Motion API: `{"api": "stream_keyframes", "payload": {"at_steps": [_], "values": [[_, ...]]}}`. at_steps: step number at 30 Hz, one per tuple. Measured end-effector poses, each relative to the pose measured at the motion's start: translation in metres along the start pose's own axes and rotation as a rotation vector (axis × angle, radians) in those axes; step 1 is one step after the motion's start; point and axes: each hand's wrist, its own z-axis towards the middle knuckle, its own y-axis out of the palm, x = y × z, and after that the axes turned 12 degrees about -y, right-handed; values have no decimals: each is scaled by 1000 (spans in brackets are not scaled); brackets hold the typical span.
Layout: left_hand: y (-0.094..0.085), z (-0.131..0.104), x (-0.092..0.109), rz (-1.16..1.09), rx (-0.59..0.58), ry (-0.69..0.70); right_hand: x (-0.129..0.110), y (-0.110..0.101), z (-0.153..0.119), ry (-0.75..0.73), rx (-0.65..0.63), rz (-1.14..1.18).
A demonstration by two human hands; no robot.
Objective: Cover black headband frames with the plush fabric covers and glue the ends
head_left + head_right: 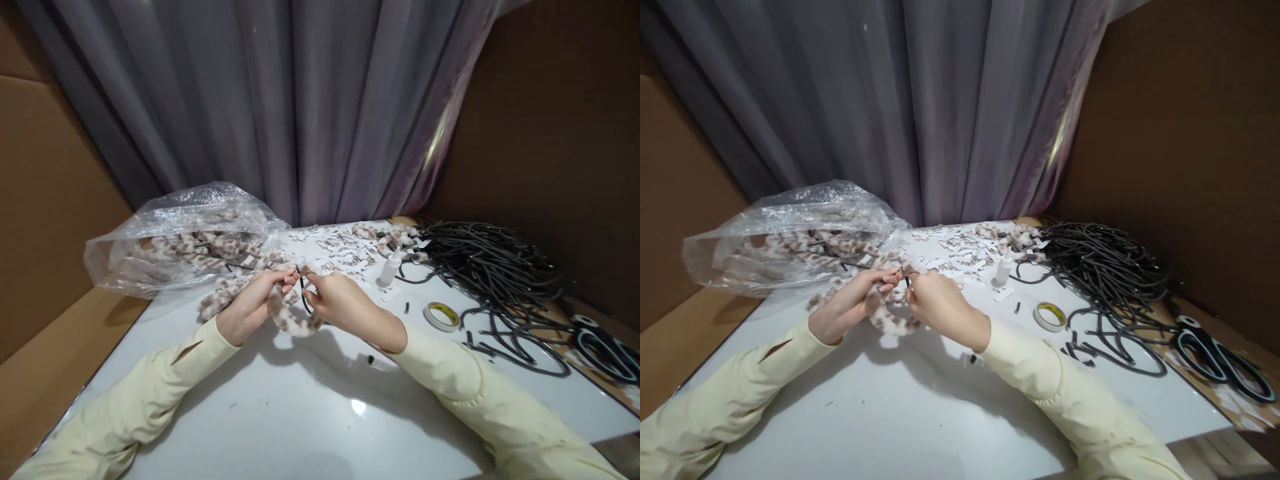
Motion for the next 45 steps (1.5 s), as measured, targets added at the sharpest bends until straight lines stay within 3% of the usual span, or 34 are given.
{"api": "stream_keyframes", "payload": {"at_steps": [2,5,9,12,15,18,21,28,32,38,45], "values": [[1,-1,1,-21,1,-16,3,7,4,27,3,148],[5,-6,2,37,-8,32,7,13,11,107,-57,565],[8,-14,0,397,91,327,9,16,18,152,-62,911],[1,-13,-5,833,245,683,11,10,18,132,-98,904],[-14,-5,-10,1189,282,1055,13,0,15,95,-146,843],[-27,5,-13,1363,290,1297,16,-10,13,24,-186,742],[-34,11,-13,1446,311,1449,18,-15,12,-35,-197,604],[-36,12,-3,1639,244,1655,21,-17,10,-167,-126,370],[-38,15,1,1709,275,1714,20,-17,8,-201,-76,277],[-38,18,0,1745,281,1716,14,-17,3,-228,-62,102],[-36,20,-7,1735,178,1549,8,-24,-5,-188,-237,-151]]}}
